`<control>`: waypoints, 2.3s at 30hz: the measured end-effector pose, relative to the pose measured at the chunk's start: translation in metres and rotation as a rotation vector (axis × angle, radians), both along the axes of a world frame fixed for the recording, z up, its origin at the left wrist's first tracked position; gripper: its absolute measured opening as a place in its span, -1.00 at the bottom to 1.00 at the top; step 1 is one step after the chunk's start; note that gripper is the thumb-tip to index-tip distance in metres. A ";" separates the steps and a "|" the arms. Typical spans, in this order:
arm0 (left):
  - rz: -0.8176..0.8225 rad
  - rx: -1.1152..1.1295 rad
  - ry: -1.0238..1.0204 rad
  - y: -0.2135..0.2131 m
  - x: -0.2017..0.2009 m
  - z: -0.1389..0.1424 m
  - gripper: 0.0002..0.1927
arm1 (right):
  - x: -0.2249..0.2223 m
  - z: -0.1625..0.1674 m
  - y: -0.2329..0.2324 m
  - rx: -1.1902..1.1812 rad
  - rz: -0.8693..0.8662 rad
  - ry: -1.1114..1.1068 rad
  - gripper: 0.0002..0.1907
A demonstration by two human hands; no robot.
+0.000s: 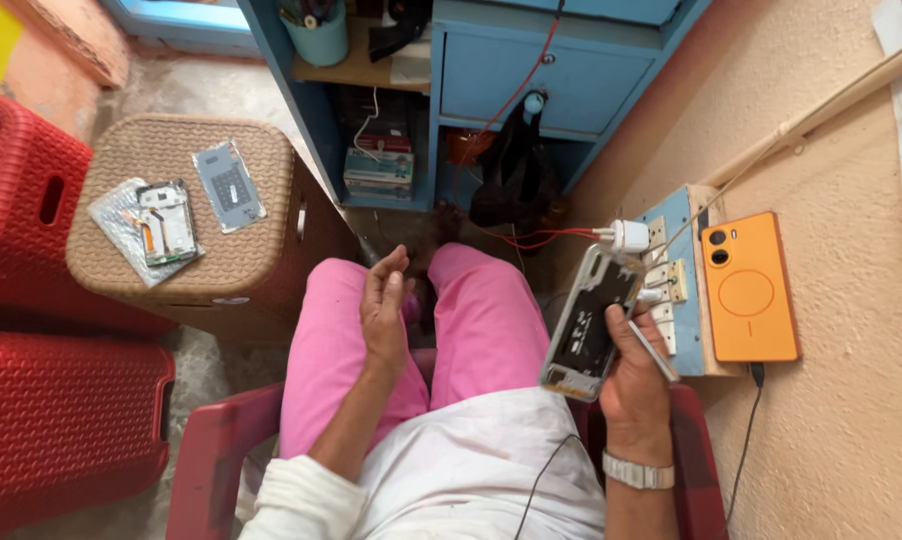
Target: The person uses a metal spudger to pry and adjust internal components of a disassembled smartphone held on their lap. The person repeatedly works on the same device, manipulating parts near the battery and camera area.
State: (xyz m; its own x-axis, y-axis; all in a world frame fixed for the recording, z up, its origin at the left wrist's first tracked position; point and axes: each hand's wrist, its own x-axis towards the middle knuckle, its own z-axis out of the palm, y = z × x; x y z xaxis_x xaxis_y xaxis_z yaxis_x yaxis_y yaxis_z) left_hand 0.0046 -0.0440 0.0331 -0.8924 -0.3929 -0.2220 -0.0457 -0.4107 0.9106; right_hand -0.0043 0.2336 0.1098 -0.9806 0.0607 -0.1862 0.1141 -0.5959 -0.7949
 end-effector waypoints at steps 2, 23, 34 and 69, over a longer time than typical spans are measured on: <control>-0.130 0.203 0.195 0.000 0.003 -0.001 -0.61 | 0.000 -0.007 -0.008 -0.020 0.016 -0.039 -0.75; -0.246 -0.634 0.032 -0.070 0.009 0.050 -0.56 | 0.004 -0.034 -0.045 0.173 0.158 -0.061 -0.63; -0.479 -0.108 -0.031 0.058 0.006 -0.036 -0.67 | 0.021 -0.038 -0.051 1.108 -0.028 0.243 -0.61; -0.661 -0.290 0.022 0.038 0.004 -0.007 -0.69 | 0.012 -0.065 -0.073 0.991 0.118 0.231 -0.74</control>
State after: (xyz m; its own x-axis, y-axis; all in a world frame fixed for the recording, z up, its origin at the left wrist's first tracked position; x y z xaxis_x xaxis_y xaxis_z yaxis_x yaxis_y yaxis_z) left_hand 0.0083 -0.0056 0.0264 -0.9670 0.1899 -0.1698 -0.1813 -0.0450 0.9824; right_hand 0.0076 0.1606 0.0453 -0.9959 -0.0149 0.0895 -0.0891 0.3461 -0.9339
